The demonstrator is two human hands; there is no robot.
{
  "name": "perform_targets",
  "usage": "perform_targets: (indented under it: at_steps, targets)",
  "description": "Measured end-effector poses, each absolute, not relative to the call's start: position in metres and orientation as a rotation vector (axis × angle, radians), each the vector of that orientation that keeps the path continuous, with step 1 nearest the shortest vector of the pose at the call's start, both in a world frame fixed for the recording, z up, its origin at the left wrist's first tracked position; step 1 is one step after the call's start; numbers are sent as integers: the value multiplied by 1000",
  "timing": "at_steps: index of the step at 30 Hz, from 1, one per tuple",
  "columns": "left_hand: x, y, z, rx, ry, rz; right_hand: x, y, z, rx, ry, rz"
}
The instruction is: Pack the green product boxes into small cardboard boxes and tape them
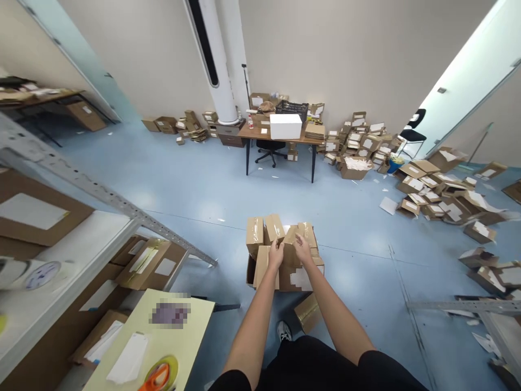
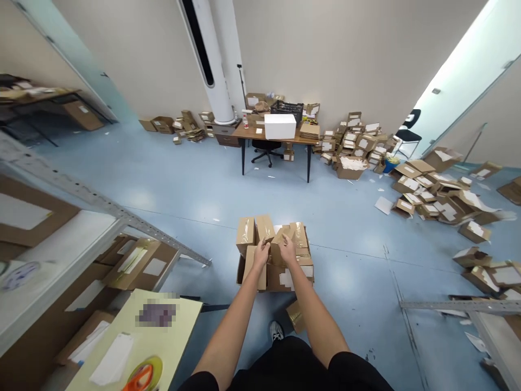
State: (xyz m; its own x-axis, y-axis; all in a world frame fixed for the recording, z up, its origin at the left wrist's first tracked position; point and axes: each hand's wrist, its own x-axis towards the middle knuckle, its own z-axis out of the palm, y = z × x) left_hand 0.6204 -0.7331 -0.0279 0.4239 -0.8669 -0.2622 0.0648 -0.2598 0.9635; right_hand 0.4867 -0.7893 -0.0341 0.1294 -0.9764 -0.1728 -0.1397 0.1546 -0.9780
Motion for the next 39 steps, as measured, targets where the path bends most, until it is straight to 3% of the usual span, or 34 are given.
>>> perform_targets:
  at_steps: [11, 25, 31, 39]
  targets:
    - [716, -575, 32, 1543, -505, -679, 634, -667, 42, -1428, 801, -792]
    - [851, -180, 57, 1589, 11, -118, 817, -337, 52, -1584, 302, -334]
    - [853, -77, 43, 1670, 144, -76, 831, -261, 28, -1672, 309, -246]
    - [834, -71, 5, 1794, 303, -149, 824, -268, -59, -2024, 561, -7]
